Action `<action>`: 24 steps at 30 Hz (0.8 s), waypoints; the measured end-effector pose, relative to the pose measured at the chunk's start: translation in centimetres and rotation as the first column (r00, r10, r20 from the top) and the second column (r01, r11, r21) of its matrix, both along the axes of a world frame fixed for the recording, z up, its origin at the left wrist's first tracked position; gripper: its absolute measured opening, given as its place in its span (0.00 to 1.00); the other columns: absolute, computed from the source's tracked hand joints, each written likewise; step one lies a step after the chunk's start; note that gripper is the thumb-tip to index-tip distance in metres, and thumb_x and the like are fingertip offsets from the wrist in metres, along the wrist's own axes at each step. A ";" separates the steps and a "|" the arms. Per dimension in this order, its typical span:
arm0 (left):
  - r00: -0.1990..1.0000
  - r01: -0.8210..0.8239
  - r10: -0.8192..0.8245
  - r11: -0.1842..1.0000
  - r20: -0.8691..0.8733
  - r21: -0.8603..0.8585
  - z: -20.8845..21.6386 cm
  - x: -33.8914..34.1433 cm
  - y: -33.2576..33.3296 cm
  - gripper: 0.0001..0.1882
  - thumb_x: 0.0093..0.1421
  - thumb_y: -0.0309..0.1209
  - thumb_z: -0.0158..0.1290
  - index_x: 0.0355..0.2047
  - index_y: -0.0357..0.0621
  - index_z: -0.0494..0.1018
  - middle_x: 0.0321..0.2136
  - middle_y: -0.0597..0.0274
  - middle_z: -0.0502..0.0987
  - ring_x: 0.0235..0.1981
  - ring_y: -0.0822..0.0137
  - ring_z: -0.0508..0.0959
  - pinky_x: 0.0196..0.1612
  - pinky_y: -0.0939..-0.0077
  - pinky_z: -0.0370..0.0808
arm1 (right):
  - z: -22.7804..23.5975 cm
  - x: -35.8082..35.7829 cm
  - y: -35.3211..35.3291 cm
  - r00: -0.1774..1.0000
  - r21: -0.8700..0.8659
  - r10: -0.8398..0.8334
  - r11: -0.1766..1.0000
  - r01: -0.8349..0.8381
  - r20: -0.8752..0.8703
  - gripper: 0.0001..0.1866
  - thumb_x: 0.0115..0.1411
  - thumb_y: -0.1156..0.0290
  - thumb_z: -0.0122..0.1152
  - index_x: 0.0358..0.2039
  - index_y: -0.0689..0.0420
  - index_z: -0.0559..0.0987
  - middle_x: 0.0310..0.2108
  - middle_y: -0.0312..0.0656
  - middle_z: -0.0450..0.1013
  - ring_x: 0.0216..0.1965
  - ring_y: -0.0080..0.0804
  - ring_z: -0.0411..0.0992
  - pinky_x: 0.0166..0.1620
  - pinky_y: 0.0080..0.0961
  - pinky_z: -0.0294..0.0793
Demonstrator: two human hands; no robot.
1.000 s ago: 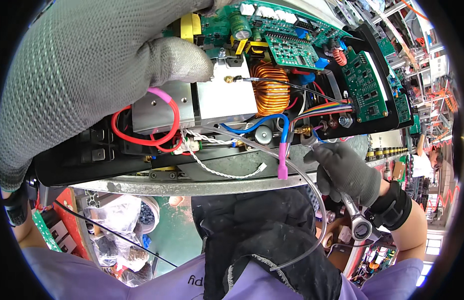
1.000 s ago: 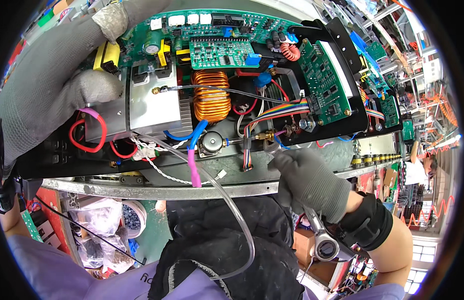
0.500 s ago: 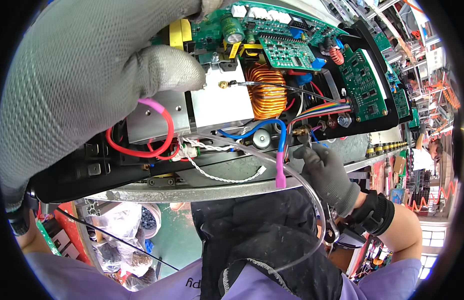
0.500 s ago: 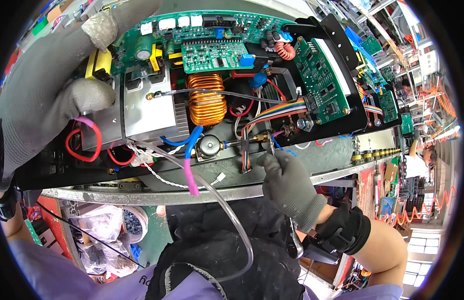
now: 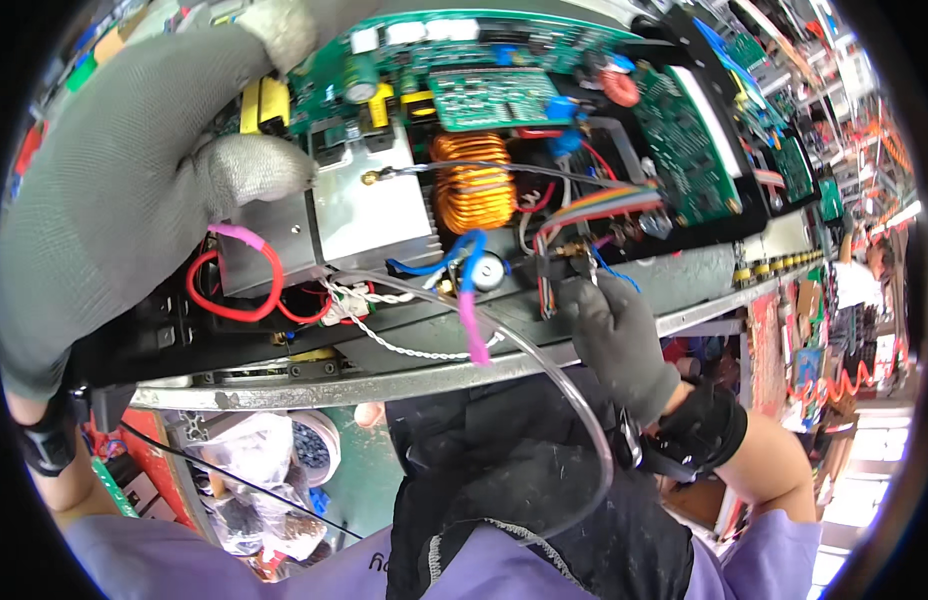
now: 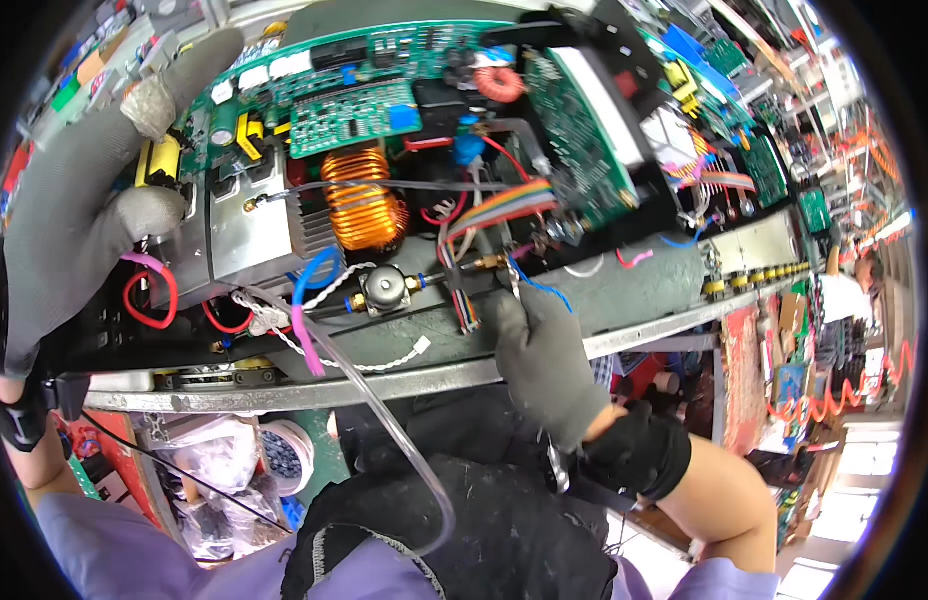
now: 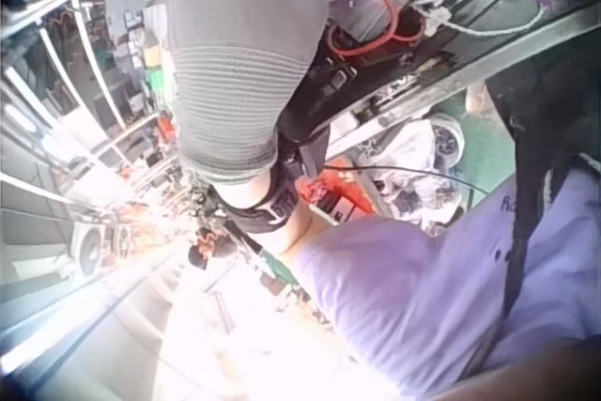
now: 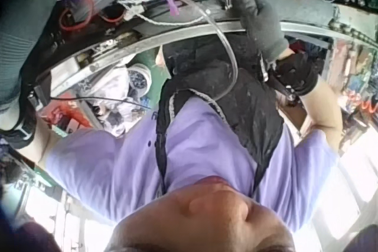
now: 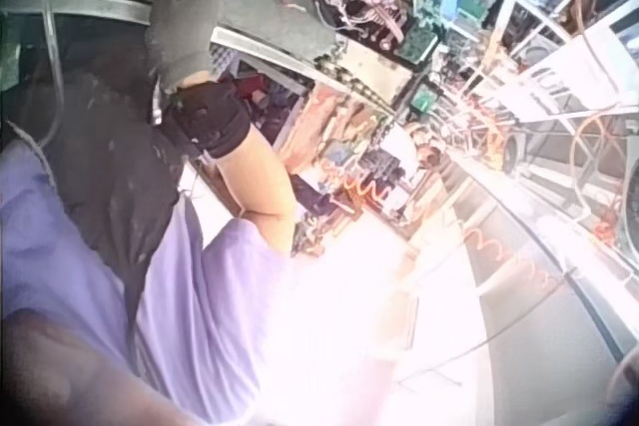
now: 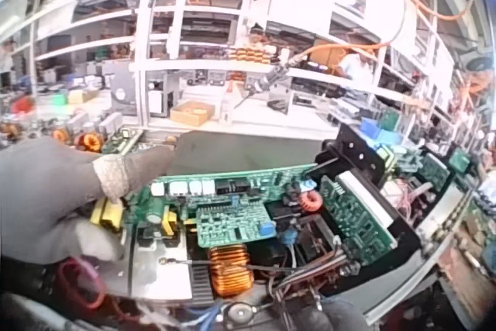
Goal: Assembling components and securing them with screws inside industrial electronic units on an assembly line.
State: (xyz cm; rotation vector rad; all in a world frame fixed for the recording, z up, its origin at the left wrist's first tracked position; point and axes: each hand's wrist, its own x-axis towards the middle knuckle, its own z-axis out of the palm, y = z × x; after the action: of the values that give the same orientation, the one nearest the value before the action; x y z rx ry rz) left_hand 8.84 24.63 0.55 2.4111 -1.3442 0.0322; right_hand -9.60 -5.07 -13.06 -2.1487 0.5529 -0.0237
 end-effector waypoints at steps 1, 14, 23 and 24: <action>0.998 -0.031 0.031 1.000 -0.051 0.006 0.4 -0.2 -0.4 0.39 0.54 0.23 0.55 0.67 0.50 0.58 0.36 0.42 0.76 0.36 0.48 0.76 0.41 0.62 0.72 | -0.1 0.1 0.0 1.000 -0.071 0.019 0.997 -0.018 0.008 0.15 0.69 0.64 0.46 0.34 0.62 0.77 0.19 0.32 0.66 0.22 0.19 0.63 0.27 0.23 0.63; 0.992 -0.073 0.055 0.984 0.114 0.162 3.0 -2.1 -2.6 0.41 0.52 0.29 0.61 0.66 0.55 0.59 0.44 0.42 0.75 0.43 0.42 0.76 0.46 0.56 0.72 | 5.1 -3.1 -1.2 0.944 0.508 0.264 0.851 -0.132 -0.197 0.10 0.69 0.65 0.43 0.40 0.58 0.69 0.16 0.34 0.66 0.17 0.20 0.66 0.18 0.24 0.63; 0.967 -0.061 0.053 0.998 0.249 0.025 -1.6 -14.2 -12.6 0.22 0.43 0.29 0.61 0.42 0.48 0.78 0.40 0.58 0.76 0.39 0.58 0.77 0.38 0.62 0.75 | 5.5 -3.4 -3.4 0.897 0.754 0.413 0.636 -0.163 -0.155 0.12 0.69 0.69 0.44 0.49 0.59 0.69 0.17 0.33 0.61 0.18 0.20 0.62 0.22 0.25 0.63; 0.977 -0.028 0.025 1.000 0.210 0.010 -3.7 -14.5 -14.0 0.22 0.44 0.29 0.61 0.44 0.47 0.77 0.42 0.56 0.76 0.39 0.56 0.77 0.38 0.62 0.74 | 5.8 -3.8 -3.9 0.881 0.706 0.418 0.692 -0.151 -0.222 0.13 0.69 0.68 0.44 0.50 0.59 0.69 0.18 0.32 0.61 0.19 0.19 0.61 0.22 0.23 0.63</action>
State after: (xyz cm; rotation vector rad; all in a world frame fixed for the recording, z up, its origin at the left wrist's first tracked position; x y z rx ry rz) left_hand -5.62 10.61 -3.16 2.4934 -1.4045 0.2941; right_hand -13.43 -8.97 -7.29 -1.4813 0.3385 0.6830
